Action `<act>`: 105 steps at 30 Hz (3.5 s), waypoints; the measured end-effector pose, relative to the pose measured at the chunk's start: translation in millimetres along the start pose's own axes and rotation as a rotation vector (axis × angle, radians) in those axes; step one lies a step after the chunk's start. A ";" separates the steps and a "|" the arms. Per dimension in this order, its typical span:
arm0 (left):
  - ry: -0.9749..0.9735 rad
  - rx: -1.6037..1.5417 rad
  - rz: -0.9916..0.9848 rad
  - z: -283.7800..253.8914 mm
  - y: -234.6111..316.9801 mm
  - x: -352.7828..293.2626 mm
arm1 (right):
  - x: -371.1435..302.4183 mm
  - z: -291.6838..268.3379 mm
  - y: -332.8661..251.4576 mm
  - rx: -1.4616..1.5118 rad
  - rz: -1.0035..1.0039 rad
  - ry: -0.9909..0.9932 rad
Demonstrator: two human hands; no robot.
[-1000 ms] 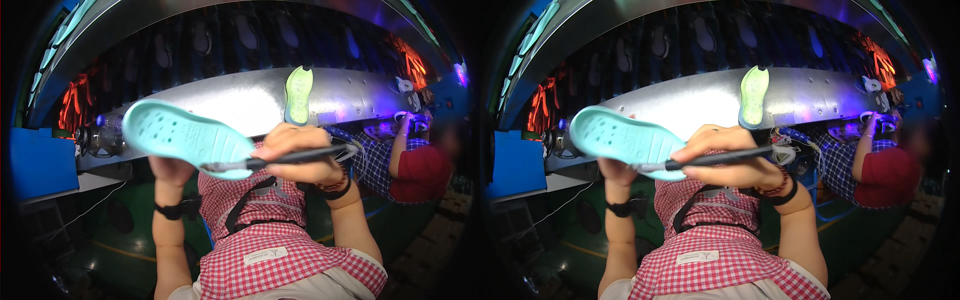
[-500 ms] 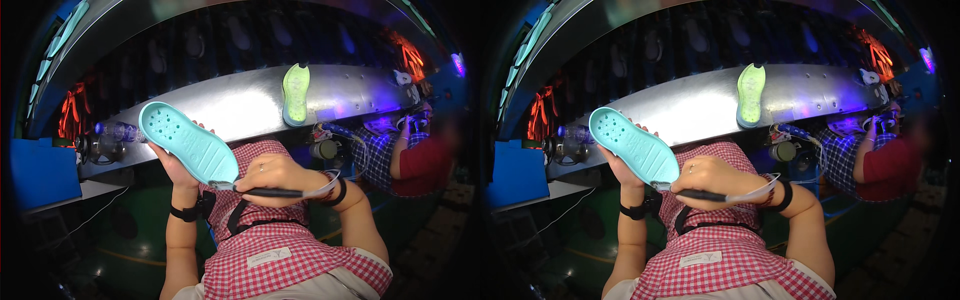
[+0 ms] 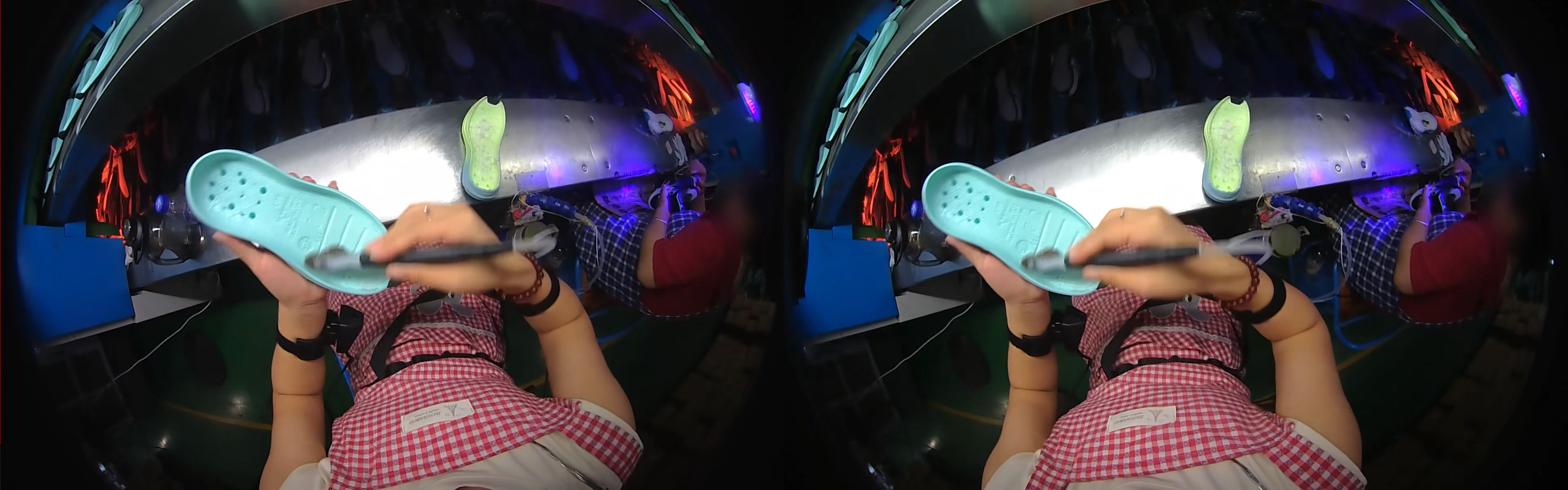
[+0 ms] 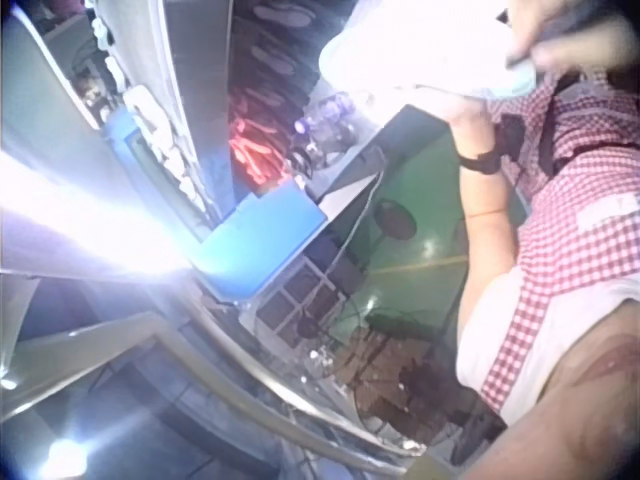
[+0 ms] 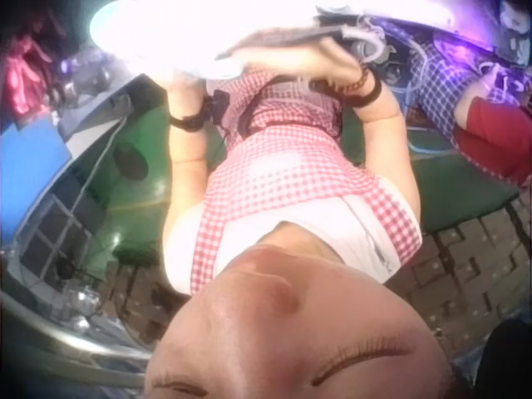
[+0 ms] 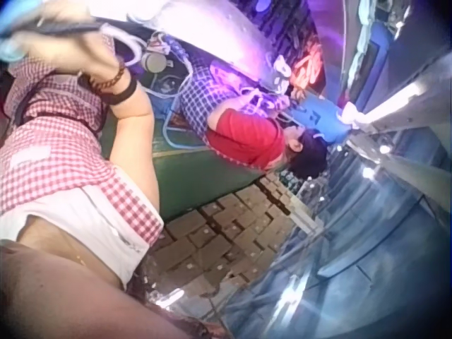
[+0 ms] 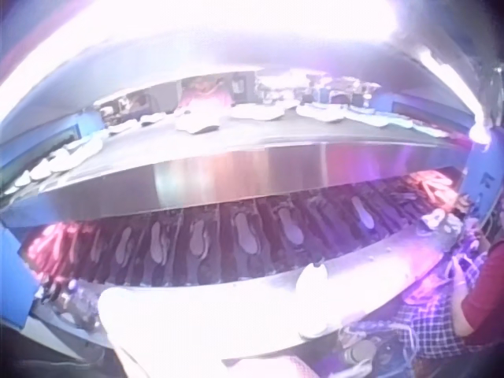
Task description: Applying adhesive to a shoe sole using a brush.
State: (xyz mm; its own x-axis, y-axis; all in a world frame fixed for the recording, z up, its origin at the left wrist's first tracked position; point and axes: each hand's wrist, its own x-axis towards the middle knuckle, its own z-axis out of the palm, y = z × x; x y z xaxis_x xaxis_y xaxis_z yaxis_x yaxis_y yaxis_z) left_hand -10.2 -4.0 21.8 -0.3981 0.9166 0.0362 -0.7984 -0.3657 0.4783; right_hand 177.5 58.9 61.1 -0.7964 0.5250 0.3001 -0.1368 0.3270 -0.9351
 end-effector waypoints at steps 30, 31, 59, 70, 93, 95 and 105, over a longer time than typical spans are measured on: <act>-0.182 -0.138 -0.130 16.3 1.5 -9.2 | -2.0 12.8 7.2 0.227 -0.030 0.112; -0.184 -0.139 -0.131 16.6 1.5 -8.8 | 0.8 10.7 2.0 0.093 -0.118 0.037; -0.056 0.400 -0.746 21.6 32.0 -2.6 | 11.5 -36.8 -12.0 -0.021 -0.130 -0.560; -0.093 0.515 -0.776 34.7 43.8 -11.0 | 6.7 -50.7 -2.1 -0.100 -0.158 -0.516; 0.046 0.451 -0.591 8.9 37.2 -13.9 | 4.3 -51.1 -2.8 0.064 0.281 -0.455; 0.034 0.329 -0.562 12.3 25.0 -14.8 | 10.6 -29.1 2.4 0.078 0.170 -0.312; 0.047 0.501 -0.451 5.1 11.4 -11.0 | 37.5 2.3 10.8 0.103 0.246 -0.010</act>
State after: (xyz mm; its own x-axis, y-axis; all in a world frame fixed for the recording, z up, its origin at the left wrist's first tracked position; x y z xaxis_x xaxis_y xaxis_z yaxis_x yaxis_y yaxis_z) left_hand -12.7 -17.5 31.3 -0.1029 0.9499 -0.2953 -0.5900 0.1807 0.7869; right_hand 144.8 80.2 61.9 -0.8190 0.5708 0.0596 0.0032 0.1085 -0.9941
